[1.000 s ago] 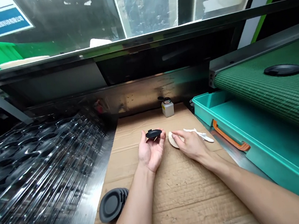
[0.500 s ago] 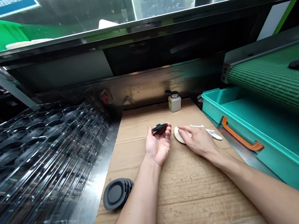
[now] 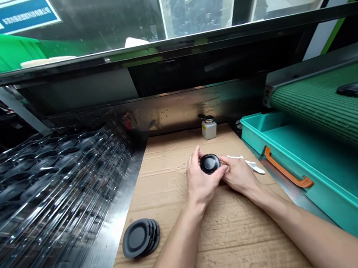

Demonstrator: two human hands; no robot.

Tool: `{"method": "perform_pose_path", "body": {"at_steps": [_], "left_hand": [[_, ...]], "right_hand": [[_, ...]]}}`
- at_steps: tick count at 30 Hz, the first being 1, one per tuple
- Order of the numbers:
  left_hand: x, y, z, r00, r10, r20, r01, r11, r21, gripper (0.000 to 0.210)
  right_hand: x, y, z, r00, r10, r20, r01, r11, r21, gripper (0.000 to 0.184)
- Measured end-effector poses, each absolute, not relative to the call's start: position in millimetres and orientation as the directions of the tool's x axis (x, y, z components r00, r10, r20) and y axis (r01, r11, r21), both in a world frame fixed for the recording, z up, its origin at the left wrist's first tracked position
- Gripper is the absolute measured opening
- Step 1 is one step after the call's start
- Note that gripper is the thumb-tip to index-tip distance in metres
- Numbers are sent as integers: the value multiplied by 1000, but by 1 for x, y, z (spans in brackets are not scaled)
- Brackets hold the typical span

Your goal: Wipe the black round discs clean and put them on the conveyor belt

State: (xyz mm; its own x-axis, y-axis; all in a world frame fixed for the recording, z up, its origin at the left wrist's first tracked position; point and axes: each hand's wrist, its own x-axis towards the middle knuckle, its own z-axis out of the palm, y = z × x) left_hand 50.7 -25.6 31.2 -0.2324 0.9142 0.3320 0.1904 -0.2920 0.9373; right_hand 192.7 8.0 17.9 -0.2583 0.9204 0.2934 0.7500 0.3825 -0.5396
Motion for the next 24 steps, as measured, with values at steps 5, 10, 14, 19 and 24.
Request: {"method": "perform_pose_path", "body": {"at_steps": [5, 10, 14, 19, 24], "left_hand": [[56, -31, 31, -221, 840, 496, 431, -373, 822, 109], [56, -31, 31, -215, 837, 504, 445, -375, 813, 114], [56, -29, 29, -212, 836, 506, 454, -375, 808, 116], [53, -31, 29, -184, 849, 495, 411, -391, 824, 105], [57, -30, 32, -333, 872, 360, 131, -335, 933, 68]], "right_hand": [[193, 7, 22, -273, 918, 289, 724, 394, -566, 34], [193, 7, 21, -273, 917, 290, 710, 396, -582, 33], [193, 6, 21, -266, 919, 292, 719, 391, -575, 35], [194, 7, 20, -257, 927, 274, 752, 370, -545, 25], [192, 10, 14, -104, 931, 349, 661, 327, -675, 33]]}}
